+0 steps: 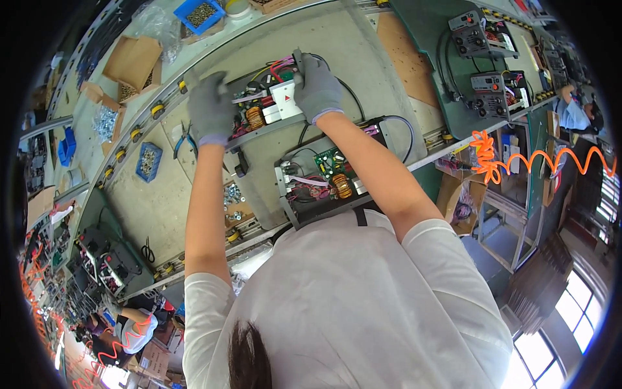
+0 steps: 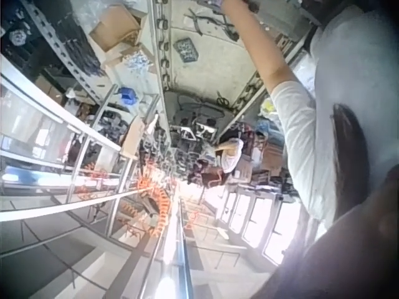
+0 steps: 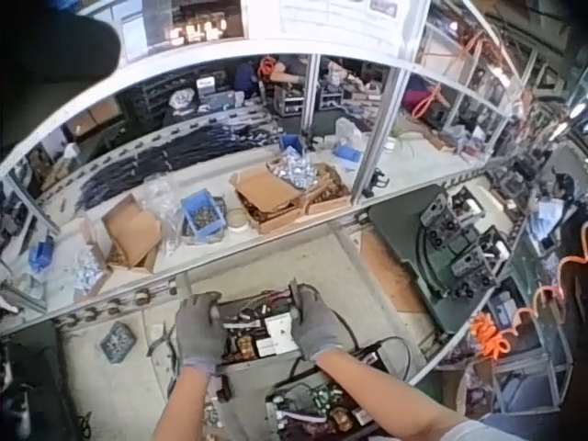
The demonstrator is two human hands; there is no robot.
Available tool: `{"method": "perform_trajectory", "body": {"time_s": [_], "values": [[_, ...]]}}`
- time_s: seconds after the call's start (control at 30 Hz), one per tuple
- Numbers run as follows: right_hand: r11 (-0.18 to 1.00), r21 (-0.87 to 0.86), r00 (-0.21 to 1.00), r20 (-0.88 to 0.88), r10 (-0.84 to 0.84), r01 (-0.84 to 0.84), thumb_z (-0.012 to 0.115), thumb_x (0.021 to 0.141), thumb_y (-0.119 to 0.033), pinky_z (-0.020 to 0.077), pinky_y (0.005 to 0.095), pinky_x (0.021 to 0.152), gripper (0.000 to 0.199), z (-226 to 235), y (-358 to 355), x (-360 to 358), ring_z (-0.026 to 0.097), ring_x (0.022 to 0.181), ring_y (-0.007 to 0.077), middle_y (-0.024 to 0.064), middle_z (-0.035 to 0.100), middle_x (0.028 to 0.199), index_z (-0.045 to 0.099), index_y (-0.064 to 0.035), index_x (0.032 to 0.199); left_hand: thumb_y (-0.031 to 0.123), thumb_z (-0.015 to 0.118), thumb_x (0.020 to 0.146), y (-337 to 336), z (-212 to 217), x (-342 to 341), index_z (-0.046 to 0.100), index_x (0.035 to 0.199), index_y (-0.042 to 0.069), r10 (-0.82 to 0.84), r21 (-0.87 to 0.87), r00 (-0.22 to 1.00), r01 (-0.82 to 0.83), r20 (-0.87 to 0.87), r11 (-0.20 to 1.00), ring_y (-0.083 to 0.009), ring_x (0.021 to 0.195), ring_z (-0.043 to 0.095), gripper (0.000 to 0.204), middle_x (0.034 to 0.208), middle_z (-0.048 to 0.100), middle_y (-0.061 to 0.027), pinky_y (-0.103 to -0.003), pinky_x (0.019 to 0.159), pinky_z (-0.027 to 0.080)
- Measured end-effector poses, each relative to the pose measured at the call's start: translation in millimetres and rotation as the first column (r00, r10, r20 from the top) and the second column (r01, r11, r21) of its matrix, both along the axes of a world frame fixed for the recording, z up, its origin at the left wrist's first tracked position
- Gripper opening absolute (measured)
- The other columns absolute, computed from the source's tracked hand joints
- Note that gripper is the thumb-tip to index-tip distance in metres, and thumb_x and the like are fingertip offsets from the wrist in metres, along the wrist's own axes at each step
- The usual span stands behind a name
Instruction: The recorder is assembling internal components and wiring of a solar inverter unit.
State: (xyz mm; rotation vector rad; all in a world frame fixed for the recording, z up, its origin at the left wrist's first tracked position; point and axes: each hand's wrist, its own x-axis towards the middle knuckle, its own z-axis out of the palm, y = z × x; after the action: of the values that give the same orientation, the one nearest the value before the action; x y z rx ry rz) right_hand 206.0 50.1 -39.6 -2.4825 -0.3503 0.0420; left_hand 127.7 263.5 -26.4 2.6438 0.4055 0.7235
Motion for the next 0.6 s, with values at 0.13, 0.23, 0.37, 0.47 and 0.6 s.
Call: {"method": "perform_trajectory", "body": {"time_s": [0.13,0.23,0.37,0.47,0.6], "values": [[0.998,-0.051,0.999,-0.003,-0.032,0.032,0.058,0.093,-0.025,0.0515,0.049,0.091,0.045,6.8,-4.3,-8.9,0.063,0.107,0.0414,0.0192,0.062,0.123,0.052,-0.0135,0.136,0.012,0.063,0.082,26.1,4.9,-58.9,0.072,0.105,0.017,0.183,-0.071,0.982,-0.18,0.04,0.981,-0.0349,0.096,0.064,0.025,0.102,0.07,-0.0099,-0.046,0.085,0.051],[0.997,-0.058,0.999,0.001,-0.045,0.045,0.057,0.094,-0.025,0.0517,0.0498,0.09,0.044,7.4,-7.3,-10.5,0.063,0.104,0.0416,0.0197,0.06,0.123,0.051,-0.0139,0.136,0.016,0.065,0.079,21.0,3.1,-79.4,0.073,0.107,0.019,0.248,0.029,0.925,-0.251,-0.288,0.968,-0.0371,0.113,0.058,0.029,0.122,0.065,-0.0117,-0.048,0.094,0.048],[0.981,-0.195,0.996,0.083,0.037,-0.02,0.059,0.091,-0.02,0.0507,0.0484,0.092,0.044,12.3,-0.7,-9.3,0.06,0.114,0.037,0.0141,0.058,0.13,0.052,-0.0132,0.134,0.024,0.067,0.075,5.8,0.9,-74.9,0.074,0.115,0.024,0.251,0.074,0.838,-0.247,-0.485,0.966,-0.0412,0.14,0.034,0.041,0.15,0.045,-0.0113,-0.051,0.111,0.035],[0.939,-0.308,0.913,0.318,0.255,-0.155,0.062,0.087,-0.016,0.047,0.0474,0.098,0.047,18.0,5.4,-10.3,0.057,0.118,0.0344,0.0118,0.058,0.131,0.056,-0.0141,0.133,0.026,0.07,0.075,22.8,-14.6,-71.7,0.073,0.117,0.022,0.207,0.029,0.83,-0.225,-0.519,0.974,-0.0387,0.13,0.048,0.042,0.149,0.046,-0.016,-0.05,0.106,0.043],[0.765,-0.323,0.741,0.221,0.634,-0.558,0.066,0.083,-0.018,0.0441,0.0465,0.101,0.038,30.0,35.7,-14.8,0.055,0.119,0.0324,0.0101,0.061,0.126,0.067,-0.0177,0.122,0.022,0.069,0.085,51.5,-51.4,-90.6,0.068,0.124,0.009,0.086,-0.642,0.993,-0.121,-0.086,0.757,-0.0255,0.106,0.064,0.041,0.129,0.061,-0.0159,-0.039,0.091,0.053]]}}
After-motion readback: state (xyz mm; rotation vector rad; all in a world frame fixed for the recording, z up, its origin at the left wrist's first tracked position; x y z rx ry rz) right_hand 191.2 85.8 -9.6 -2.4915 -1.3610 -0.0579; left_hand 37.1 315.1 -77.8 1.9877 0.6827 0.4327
